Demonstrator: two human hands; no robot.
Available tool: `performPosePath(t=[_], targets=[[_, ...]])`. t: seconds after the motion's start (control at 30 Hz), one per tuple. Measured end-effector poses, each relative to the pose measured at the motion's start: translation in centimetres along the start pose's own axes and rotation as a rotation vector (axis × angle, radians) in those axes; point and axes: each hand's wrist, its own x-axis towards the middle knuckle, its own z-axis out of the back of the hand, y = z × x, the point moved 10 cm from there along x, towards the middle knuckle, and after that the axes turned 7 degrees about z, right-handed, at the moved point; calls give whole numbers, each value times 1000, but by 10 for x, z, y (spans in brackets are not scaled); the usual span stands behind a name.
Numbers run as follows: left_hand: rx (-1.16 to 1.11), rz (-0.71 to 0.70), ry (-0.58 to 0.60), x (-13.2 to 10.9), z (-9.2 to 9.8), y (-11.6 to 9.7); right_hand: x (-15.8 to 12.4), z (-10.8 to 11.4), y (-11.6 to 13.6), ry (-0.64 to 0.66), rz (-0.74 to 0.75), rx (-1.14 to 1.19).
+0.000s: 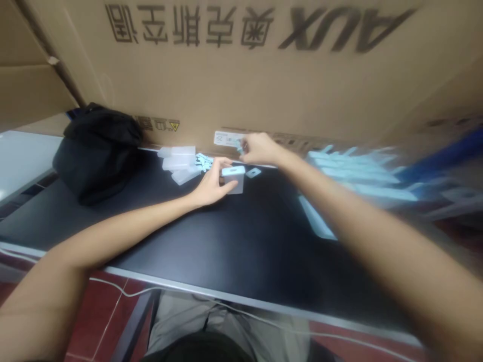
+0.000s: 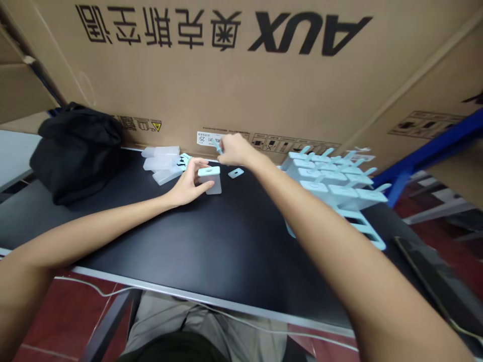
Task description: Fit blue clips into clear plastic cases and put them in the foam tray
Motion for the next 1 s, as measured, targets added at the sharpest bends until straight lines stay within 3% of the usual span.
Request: performPosePath(t=[0.1,0.2,0.3,0.43,0.77,0.87,1.0], targets=[[-40,8,8,1,0,3,-24,47,11,-34,58,145],[-76,9,32,0,-3,2,-44,58,37,52,140,246],[-93,12,45,-1,-4,1,-49,44,53,136,190,212],[-82,18,40,-1,-4,2,-43,25,54,181,232,126],[-26,33,106,-1,-10,-1,-48,9,64,278,326,-93],[-40,14,112,-2,-11,-5,-60,29,48,281,279,-140],[0,5,126,-3,-13,-7,-104,65,-8,291,96,-151]])
